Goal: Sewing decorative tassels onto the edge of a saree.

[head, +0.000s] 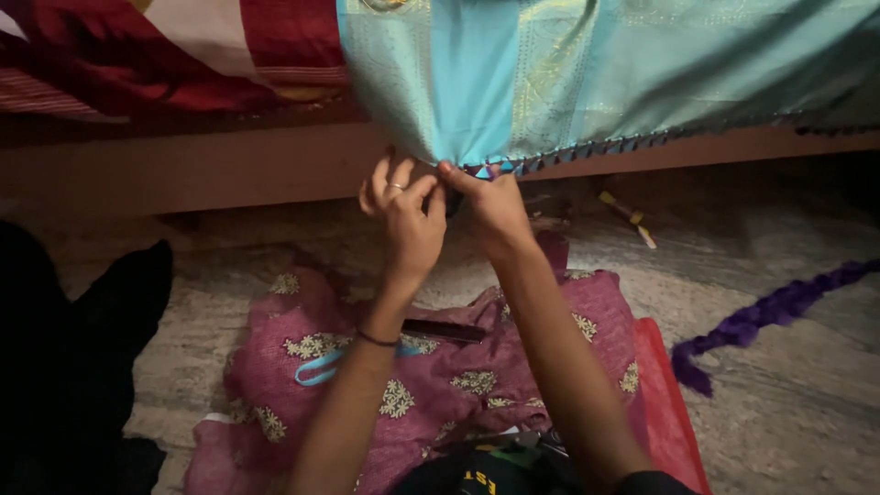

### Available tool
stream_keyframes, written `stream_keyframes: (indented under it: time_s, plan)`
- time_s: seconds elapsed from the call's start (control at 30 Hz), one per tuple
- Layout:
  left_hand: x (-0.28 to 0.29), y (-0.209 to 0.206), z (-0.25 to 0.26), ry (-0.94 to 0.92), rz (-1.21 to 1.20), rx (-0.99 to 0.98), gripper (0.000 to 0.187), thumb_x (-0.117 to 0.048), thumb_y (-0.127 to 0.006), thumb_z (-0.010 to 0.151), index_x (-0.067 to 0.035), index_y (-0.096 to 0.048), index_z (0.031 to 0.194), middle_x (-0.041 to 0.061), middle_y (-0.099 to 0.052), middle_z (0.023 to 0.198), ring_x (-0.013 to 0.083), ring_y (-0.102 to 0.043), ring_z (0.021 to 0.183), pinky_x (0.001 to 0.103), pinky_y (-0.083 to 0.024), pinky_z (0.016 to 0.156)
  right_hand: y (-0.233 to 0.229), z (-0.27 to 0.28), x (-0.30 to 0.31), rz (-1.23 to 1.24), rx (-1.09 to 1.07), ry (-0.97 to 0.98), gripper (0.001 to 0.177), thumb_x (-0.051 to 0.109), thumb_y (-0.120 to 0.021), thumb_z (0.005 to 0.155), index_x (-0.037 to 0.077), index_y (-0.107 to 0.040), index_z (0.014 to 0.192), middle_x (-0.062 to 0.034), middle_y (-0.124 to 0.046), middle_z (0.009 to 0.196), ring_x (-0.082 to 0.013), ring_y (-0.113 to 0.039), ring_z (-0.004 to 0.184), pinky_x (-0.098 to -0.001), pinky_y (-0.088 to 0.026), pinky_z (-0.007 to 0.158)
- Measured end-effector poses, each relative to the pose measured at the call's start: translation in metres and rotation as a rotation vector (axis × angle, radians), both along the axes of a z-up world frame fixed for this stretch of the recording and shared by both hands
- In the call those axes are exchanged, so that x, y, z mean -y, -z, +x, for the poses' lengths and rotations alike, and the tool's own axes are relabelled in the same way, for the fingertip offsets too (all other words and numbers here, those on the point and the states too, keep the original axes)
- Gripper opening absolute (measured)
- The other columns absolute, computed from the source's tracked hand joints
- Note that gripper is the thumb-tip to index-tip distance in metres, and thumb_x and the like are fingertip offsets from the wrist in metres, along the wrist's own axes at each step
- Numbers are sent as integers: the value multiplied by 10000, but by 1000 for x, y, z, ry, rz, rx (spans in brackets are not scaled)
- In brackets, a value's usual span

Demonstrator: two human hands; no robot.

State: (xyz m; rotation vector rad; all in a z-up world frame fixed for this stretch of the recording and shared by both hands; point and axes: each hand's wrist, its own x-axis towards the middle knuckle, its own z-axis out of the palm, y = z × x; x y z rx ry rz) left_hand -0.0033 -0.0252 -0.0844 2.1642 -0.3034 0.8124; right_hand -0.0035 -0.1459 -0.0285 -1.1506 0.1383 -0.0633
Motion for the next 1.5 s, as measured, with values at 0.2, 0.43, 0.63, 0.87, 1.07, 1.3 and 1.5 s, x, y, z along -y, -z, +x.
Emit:
stream_keyframes:
  time_s: [0.2, 0.43, 0.63, 0.87, 1.07, 1.3, 1.5]
  plan:
    - [-8, -26, -4, 222, -410, -296, 233, -198, -746, 806, -119, -722, 1024, 72, -665, 1292, 267, -514, 1289, 505, -285, 1085, 23, 0, -9, -118, 138, 119, 126, 92, -757, 915, -14, -741, 981, -27, -754, 913, -95, -675, 811, -263, -533, 751]
    - [-22, -15, 29, 867, -1071, -679, 163, -178, -692, 960, -28, -755, 957, 72, -738, 997, 133, -641, 993, 273, -452, 944, 54, -17, -20, -324, 297, 258, 175, 123, -698, 1006, -46, -737, 987, -21, -732, 926, -53, -622, 851, -251, -506, 764]
    - [-12, -18, 26, 757, -981, -676, 183, -180, -708, 967, -11, -778, 954, 22, -759, 905, 87, -640, 863, 276, -480, 850, 60, -31, -24, -373, 355, 252, 194, 113, -662, 1015, -63, -730, 1062, -41, -706, 992, -75, -627, 932, -230, -503, 850]
    - [-2, -18, 17, 132, -230, -299, 157, -301, -732, 919, -179, -829, 901, -66, -760, 889, 184, -630, 991, 534, -270, 1051, 115, -98, -58, -1057, 393, 390, 379, 97, -655, 941, -29, -537, 1279, -187, -529, 1242, -317, -524, 1191, -442, -434, 1021]
    - [-5, -36, 16, 129, -89, -186, 181, -335, -760, 898, -183, -839, 838, -54, -729, 839, 234, -580, 1006, 665, -122, 1129, 200, -172, -119, -1083, 759, -195, 344, 77, -566, 987, 60, -593, 1330, -157, -578, 1307, -351, -528, 1282, -480, -405, 1087]
    - [-9, -27, 12, 126, -115, -158, 186, -333, -734, 924, -182, -827, 868, -56, -706, 831, 234, -586, 1041, 658, -161, 1123, 197, -183, -164, -1033, 1085, -800, 605, 252, -548, 907, 5, -478, 1455, -231, -463, 1542, -407, -424, 1468, -519, -327, 1260]
    - [-7, -30, 10, 128, -115, -196, 202, -335, -720, 937, -179, -820, 855, -53, -714, 854, 232, -591, 1049, 629, -203, 1087, 252, -184, -188, -1293, 1166, -539, 629, 277, -474, 1009, 22, -383, 1576, -195, -413, 1646, -347, -409, 1543, -477, -285, 1338]
